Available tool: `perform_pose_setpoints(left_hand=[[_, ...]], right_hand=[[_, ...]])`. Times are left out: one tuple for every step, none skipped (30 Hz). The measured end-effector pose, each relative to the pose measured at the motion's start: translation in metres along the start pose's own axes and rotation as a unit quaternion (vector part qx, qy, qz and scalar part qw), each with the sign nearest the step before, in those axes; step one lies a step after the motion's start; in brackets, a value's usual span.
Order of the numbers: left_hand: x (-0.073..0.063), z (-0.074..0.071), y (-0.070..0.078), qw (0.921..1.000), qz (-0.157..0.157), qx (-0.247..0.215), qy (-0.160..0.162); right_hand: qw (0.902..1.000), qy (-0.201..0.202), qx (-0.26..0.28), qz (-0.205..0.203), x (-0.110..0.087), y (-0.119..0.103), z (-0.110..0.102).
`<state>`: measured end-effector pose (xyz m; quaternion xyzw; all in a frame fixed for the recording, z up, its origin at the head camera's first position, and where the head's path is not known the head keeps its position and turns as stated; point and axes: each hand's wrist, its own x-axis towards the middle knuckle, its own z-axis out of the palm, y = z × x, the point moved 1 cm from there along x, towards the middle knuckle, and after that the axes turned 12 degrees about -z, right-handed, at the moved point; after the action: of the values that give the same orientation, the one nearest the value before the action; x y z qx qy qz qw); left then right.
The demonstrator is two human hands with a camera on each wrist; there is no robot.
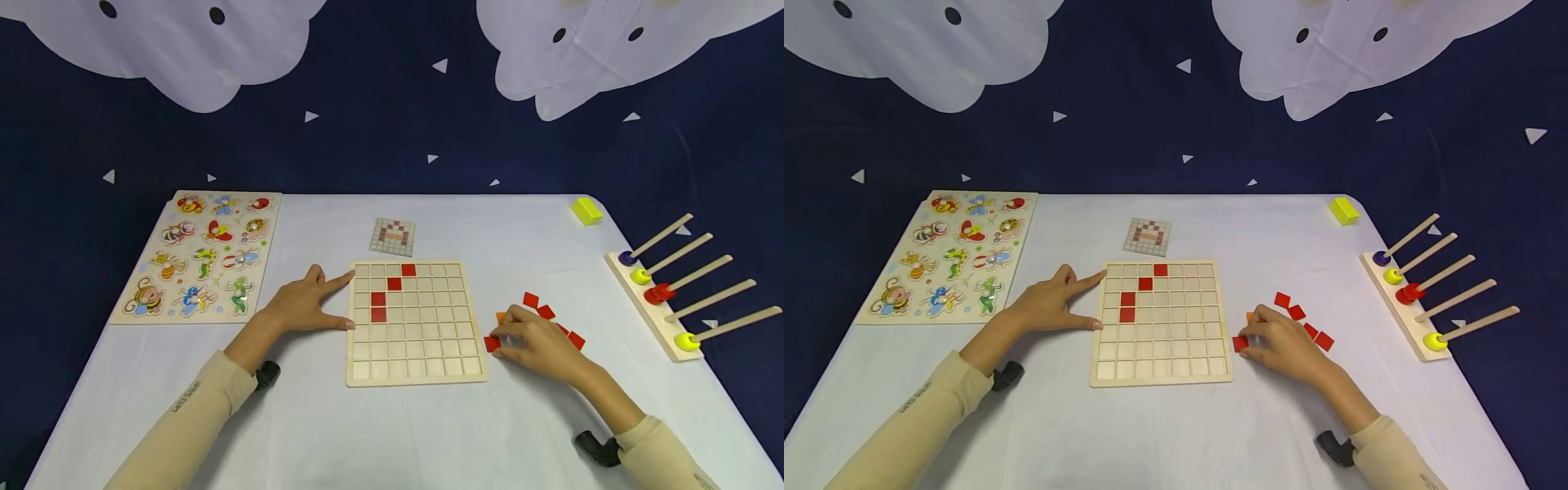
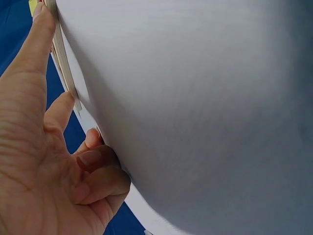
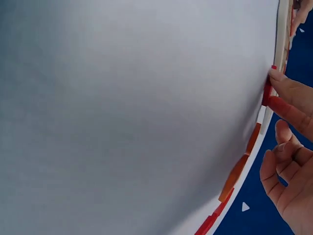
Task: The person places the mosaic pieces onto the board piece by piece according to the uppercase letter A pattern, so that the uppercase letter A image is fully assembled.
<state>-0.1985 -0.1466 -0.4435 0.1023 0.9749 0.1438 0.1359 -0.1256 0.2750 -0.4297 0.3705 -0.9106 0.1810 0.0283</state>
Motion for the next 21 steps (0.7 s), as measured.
perform_pose_setpoints(left_hand=[[0.000, 0.000, 0.000, 1.0000, 0.002, -0.002, 0.000], [-0.001, -0.001, 0.000, 1.0000, 0.003, -0.003, 0.001], [-0.001, -0.001, 0.000, 1.0000, 0.004, -0.004, 0.001], [-0.001, -0.001, 0.001, 1.0000, 0.005, -0.005, 0.002], [-0.002, -0.001, 0.001, 1.0000, 0.006, -0.007, 0.002], [-0.002, -0.002, 0.001, 0.9999, 0.007, -0.007, 0.002], [-0.002, -0.002, 0.001, 0.9999, 0.008, -0.009, 0.003], [-0.002, -0.002, 0.001, 0.9999, 0.007, -0.008, 0.003], [-0.002, -0.002, 0.002, 0.9999, 0.006, -0.008, 0.003], [-0.002, -0.002, 0.002, 0.9999, 0.006, -0.008, 0.003], [-0.002, -0.002, 0.002, 1.0000, 0.005, -0.008, 0.003], [-0.002, -0.002, 0.002, 1.0000, 0.004, -0.007, 0.002], [-0.002, -0.002, 0.002, 1.0000, 0.005, -0.007, 0.002], [-0.001, -0.002, 0.003, 1.0000, 0.003, -0.006, 0.001], [-0.001, -0.002, 0.003, 1.0000, 0.003, -0.006, 0.001], [0.000, -0.002, 0.002, 1.0000, 0.004, -0.005, 0.001], [0.000, -0.002, 0.002, 1.0000, 0.003, -0.006, 0.000], [0.000, -0.002, 0.002, 1.0000, 0.003, -0.006, 0.000], [0.000, -0.001, 0.002, 1.0000, 0.002, -0.006, 0.000], [0.000, -0.001, 0.001, 1.0000, 0.001, -0.006, 0.000], [0.000, -0.001, 0.001, 1.0000, 0.001, -0.006, 0.000]], right_hand=[[1.0000, 0.003, 0.000, -0.004, -0.001, 0.000, 0.001], [0.9999, 0.007, -0.002, -0.009, -0.001, 0.001, 0.002], [0.9998, 0.010, -0.005, -0.014, -0.001, 0.001, 0.002], [0.9997, 0.013, -0.006, -0.019, -0.002, 0.001, 0.003], [0.9996, 0.016, -0.008, -0.023, -0.002, 0.001, 0.003], [0.9994, 0.018, -0.008, -0.028, -0.002, 0.000, 0.004], [0.9993, 0.019, -0.009, -0.032, -0.002, 0.000, 0.004], [0.9991, 0.020, -0.010, -0.036, -0.002, 0.000, 0.004], [0.9989, 0.020, -0.010, -0.040, -0.001, 0.000, 0.004], [0.9988, 0.020, -0.010, -0.042, -0.001, 0.000, 0.004], [0.9988, 0.020, -0.009, -0.043, -0.001, 0.000, 0.003], [0.9988, 0.020, -0.009, -0.043, 0.000, 0.000, 0.003], [0.9989, 0.020, -0.011, -0.042, 0.000, 0.000, 0.002], [0.9989, 0.021, -0.011, -0.041, 0.001, -0.001, 0.000], [0.9989, 0.023, -0.010, -0.040, 0.002, -0.001, -0.001], [0.9989, 0.025, -0.009, -0.040, 0.004, -0.001, -0.003], [0.9988, 0.026, -0.007, -0.040, 0.006, -0.002, -0.004], [0.9987, 0.028, -0.004, -0.043, 0.008, -0.003, -0.005], [0.9985, 0.030, 0.001, -0.047, 0.011, -0.004, -0.006], [0.9981, 0.032, 0.006, -0.052, 0.014, -0.005, -0.006], [0.9976, 0.033, 0.011, -0.059, 0.018, -0.007, -0.006]])
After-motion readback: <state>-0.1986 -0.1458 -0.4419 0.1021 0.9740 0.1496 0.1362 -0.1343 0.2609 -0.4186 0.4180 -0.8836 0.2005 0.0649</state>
